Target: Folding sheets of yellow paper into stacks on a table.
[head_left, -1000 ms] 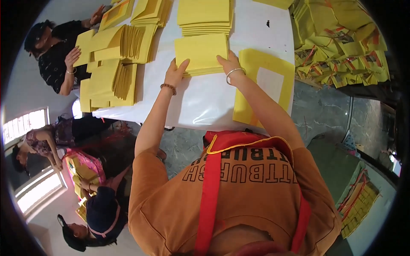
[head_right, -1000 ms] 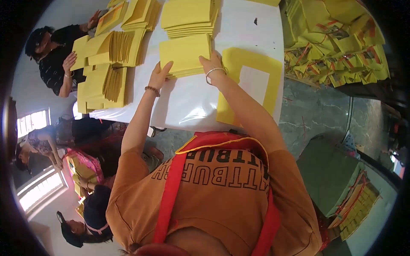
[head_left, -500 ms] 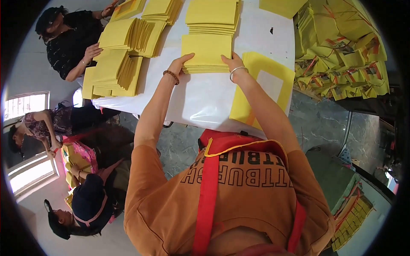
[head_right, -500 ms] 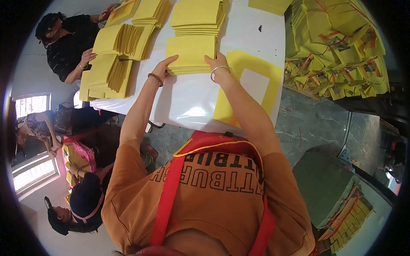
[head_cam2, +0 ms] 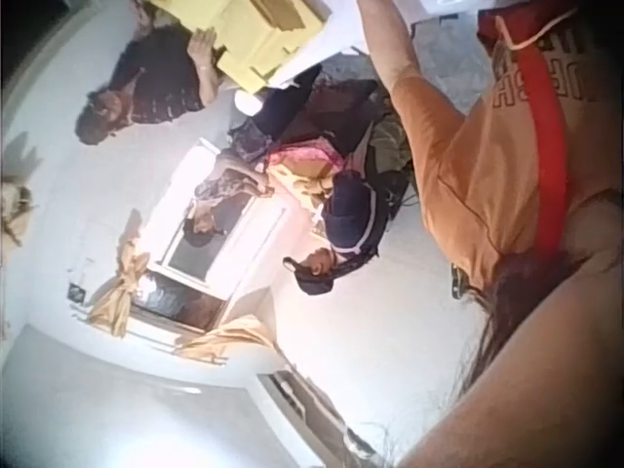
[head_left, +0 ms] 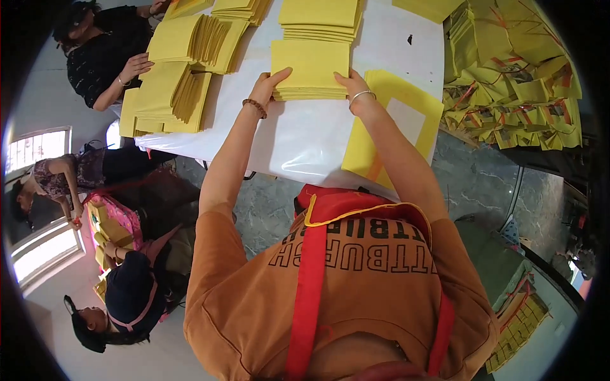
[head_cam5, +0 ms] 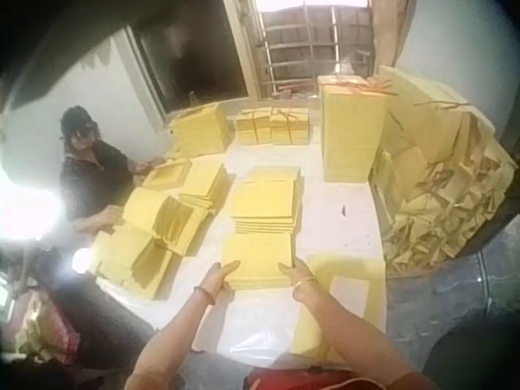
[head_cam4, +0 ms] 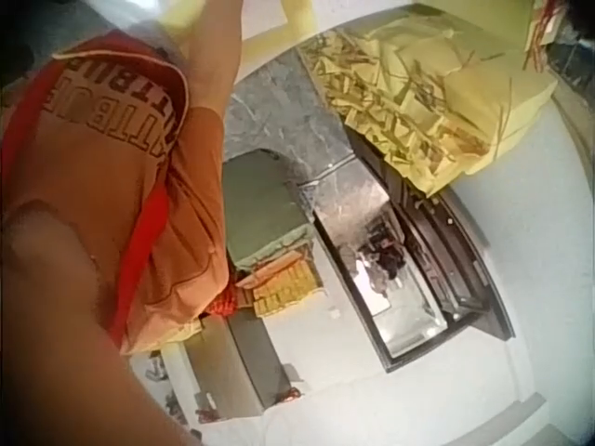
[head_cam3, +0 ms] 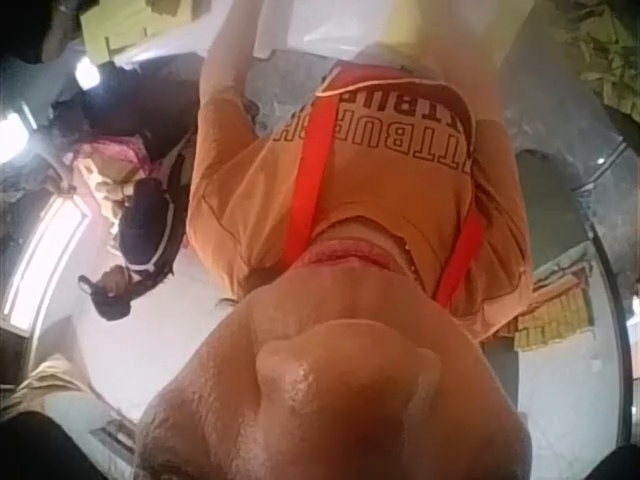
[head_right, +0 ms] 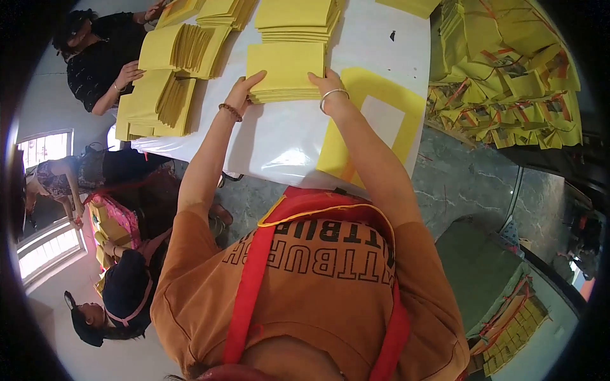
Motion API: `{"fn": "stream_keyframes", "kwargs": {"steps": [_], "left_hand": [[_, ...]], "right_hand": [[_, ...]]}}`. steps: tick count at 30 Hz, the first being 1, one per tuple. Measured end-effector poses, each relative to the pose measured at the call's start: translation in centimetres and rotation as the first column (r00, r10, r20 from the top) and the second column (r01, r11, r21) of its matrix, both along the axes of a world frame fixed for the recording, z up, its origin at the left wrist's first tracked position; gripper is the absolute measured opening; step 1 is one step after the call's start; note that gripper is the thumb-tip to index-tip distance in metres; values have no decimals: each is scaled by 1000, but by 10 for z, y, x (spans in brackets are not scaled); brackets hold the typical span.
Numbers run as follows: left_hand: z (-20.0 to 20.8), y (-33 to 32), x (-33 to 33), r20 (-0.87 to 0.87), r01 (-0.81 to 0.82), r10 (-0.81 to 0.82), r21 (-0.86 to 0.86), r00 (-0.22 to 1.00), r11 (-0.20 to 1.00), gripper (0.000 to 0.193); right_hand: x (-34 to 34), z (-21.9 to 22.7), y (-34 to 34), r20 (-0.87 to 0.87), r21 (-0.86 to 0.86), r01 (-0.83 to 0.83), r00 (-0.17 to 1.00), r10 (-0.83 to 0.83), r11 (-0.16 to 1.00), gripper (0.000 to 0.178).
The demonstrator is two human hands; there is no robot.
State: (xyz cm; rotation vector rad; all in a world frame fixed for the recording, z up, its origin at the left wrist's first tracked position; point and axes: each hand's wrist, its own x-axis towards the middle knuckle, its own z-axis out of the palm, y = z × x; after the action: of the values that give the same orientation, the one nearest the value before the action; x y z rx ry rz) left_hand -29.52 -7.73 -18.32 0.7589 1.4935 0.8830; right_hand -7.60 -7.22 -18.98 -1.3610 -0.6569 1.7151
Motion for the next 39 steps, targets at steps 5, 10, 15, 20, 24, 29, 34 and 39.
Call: {"fn": "stream_keyframes", "kwargs": {"steps": [5, 10, 15, 20, 24, 29, 34, 39], "left_hand": [[10, 4, 6, 173, 76, -76, 6, 982, 997, 53], [-5, 11, -6, 280, 8, -6, -6, 960, 1000, 57], [-6, 2, -10, 410, -22, -18, 93, 912, 995, 84], [1, -15, -31, 557, 14, -207, 330, 804, 944, 80], [13, -8, -55, 304, 243, -372, 386, 877, 890, 84], [-10, -8, -56, -280, 614, -558, 185, 781, 767, 91], [-32, -6, -57, -283, 570, -495, 357, 821, 740, 42], [-35, -1, -57, -233, 589, -558, 87, 796, 804, 64]], "right_hand": [[6, -3, 4, -66, -27, 6, 998, -8, 1000, 39], [3, 2, 3, -40, -13, 2, 999, -2, 1000, 39], [10, -3, 5, -153, 80, -121, 979, 132, 989, 67], [7, -9, 5, -50, 216, -209, 973, 224, 954, 113], [8, 5, 7, 188, 514, -360, 933, 307, 778, 115], [3, -13, 17, 488, 368, -584, 784, 384, 724, 108], [4, -33, 22, 524, 355, -581, 772, 359, 732, 105], [3, -40, 24, 746, 403, -638, 645, 169, 656, 109]]}}
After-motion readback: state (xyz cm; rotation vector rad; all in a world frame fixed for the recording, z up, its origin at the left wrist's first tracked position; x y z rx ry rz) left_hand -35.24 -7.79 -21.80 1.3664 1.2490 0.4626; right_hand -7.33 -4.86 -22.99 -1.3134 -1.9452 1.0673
